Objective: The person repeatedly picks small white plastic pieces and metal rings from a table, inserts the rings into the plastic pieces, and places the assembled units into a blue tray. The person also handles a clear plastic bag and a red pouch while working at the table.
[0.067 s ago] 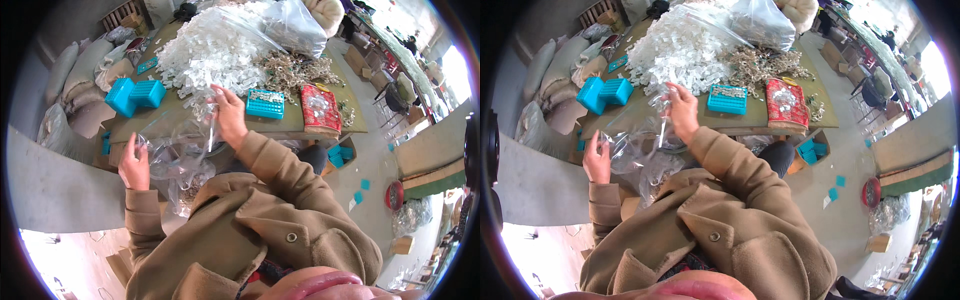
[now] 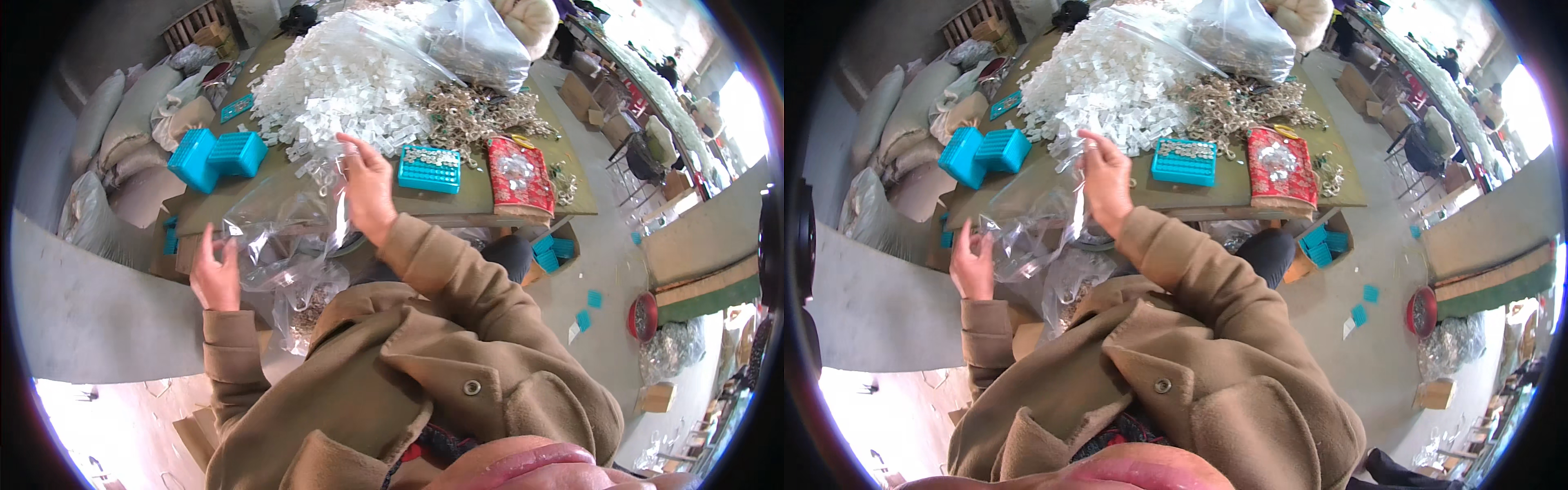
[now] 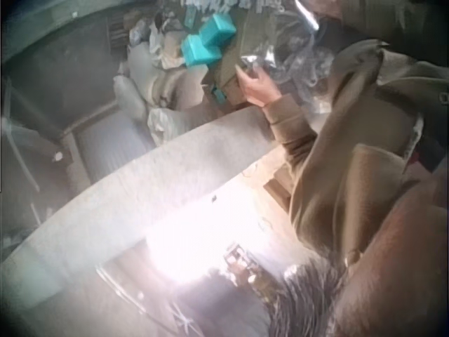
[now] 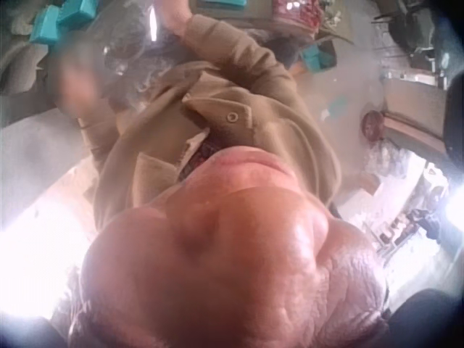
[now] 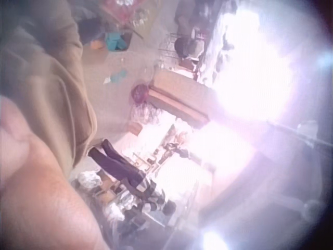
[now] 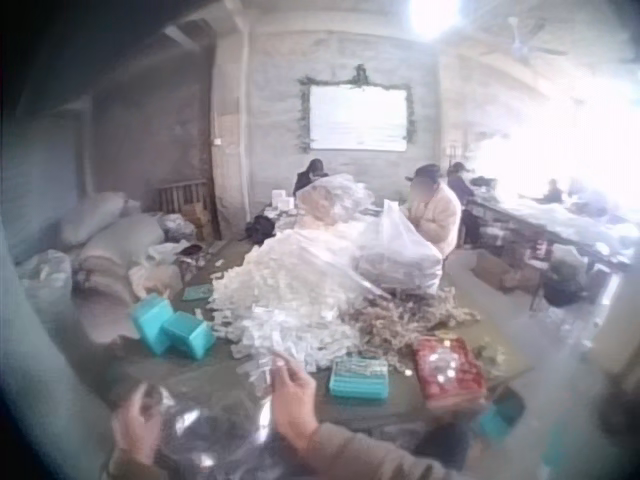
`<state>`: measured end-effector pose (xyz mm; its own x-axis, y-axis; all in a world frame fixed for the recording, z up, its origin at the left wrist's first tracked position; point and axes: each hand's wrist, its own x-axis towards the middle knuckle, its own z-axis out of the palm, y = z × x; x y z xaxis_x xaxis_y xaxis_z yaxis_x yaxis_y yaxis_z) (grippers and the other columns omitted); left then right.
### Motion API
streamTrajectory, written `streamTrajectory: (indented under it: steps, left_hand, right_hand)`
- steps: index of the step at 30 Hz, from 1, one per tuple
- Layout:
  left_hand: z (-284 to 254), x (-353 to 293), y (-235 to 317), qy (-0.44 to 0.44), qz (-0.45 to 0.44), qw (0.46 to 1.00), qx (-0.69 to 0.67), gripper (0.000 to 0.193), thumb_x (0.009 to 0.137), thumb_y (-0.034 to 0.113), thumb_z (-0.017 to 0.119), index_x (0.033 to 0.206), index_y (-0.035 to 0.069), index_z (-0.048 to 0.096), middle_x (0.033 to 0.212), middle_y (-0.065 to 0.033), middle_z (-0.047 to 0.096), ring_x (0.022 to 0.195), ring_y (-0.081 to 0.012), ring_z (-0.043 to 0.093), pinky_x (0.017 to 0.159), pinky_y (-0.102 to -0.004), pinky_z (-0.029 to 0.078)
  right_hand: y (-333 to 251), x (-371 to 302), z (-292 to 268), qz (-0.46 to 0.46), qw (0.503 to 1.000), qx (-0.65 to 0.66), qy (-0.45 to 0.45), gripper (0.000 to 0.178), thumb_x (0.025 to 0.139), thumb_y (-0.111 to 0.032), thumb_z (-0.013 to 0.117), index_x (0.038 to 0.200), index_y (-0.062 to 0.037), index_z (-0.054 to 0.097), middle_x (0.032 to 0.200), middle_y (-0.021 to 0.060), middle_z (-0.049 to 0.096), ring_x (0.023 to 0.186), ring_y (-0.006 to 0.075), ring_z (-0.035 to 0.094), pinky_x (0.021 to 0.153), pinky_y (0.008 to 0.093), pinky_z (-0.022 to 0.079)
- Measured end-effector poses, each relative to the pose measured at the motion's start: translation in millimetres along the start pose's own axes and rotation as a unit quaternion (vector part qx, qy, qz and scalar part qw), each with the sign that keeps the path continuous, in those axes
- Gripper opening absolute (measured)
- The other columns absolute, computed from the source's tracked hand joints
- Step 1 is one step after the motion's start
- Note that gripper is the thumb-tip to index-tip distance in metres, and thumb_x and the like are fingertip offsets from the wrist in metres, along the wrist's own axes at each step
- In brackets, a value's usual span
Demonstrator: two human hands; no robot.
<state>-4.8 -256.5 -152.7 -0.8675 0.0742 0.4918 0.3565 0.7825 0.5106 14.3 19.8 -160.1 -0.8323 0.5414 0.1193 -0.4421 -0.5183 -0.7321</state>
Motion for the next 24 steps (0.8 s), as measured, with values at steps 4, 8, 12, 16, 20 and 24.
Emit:
streamTrajectory:
  steps: [4,8,12,16,20,24]
  left_hand:
    - [4,8,-60,-0.057,-0.44,0.815,-0.373,0.028,0.094,0.028,0.067,0.109,0.005,0.067,0.091,-0.0027,0.072,0.075,-0.0133,0.067,0.069,-0.033,0.056]
    - [21,6,-106,0.039,-0.479,0.624,-0.617,0.021,0.095,0.03,0.065,0.101,0.01,0.066,0.084,0.0016,0.068,0.069,-0.0097,0.064,0.058,-0.024,0.053]
    - [35,6,-116,0.07,-0.409,0.67,-0.615,0.019,0.096,0.026,0.063,0.108,0.012,0.064,0.088,0.0007,0.062,0.063,-0.0027,0.053,0.051,-0.0162,0.045]
    - [39,3,-81,0.219,-0.267,0.854,-0.39,0.02,0.098,0.017,0.057,0.114,0.008,0.061,0.1,-0.0046,0.061,0.07,-0.0102,0.055,0.06,-0.0227,0.046]
    - [21,-11,-21,0.162,0.094,0.971,-0.15,0.014,0.093,0.011,0.059,0.104,0.003,0.063,0.095,-0.0075,0.064,0.079,-0.0192,0.061,0.071,-0.0313,0.051]
    - [-8,-21,25,-0.267,0.04,0.911,-0.312,0.011,0.091,0.01,0.064,0.098,0.002,0.067,0.085,-0.0031,0.066,0.07,-0.0127,0.058,0.065,-0.0259,0.049]
  right_hand:
    - [-2,-25,12,-0.183,0.915,-0.286,-0.22,0.013,0.094,-0.014,0.062,0.097,-0.0076,0.073,0.066,0.0074,0.064,0.058,0.015,0.057,0.055,0.0325,0.047]
    - [-3,-68,7,-0.129,0.729,-0.454,-0.496,0.012,0.078,-0.023,0.068,0.083,-0.012,0.072,0.08,0.0116,0.067,0.076,0.0339,0.064,0.067,0.0414,0.052]
    - [-4,-81,11,-0.134,0.734,-0.398,-0.533,0.009,0.084,-0.021,0.07,0.087,-0.0127,0.072,0.09,0.0078,0.062,0.082,0.0272,0.064,0.075,0.0363,0.052]
    - [-17,-53,26,0.142,0.922,-0.009,-0.359,0.02,0.094,-0.014,0.066,0.11,-0.0038,0.069,0.113,0.0052,0.061,0.089,0.0166,0.063,0.085,0.0324,0.051]
    - [-37,2,40,0.147,0.974,0.105,-0.14,0.028,0.104,-0.031,0.047,0.093,-0.0074,0.056,0.089,0.0102,0.066,0.075,0.0184,0.066,0.07,0.0359,0.057]
    - [-44,42,44,0.149,0.986,0.073,-0.004,0.021,0.101,-0.027,0.057,0.088,-0.0135,0.048,0.065,-0.0016,0.047,0.048,0.0088,0.042,0.041,0.0249,0.034]
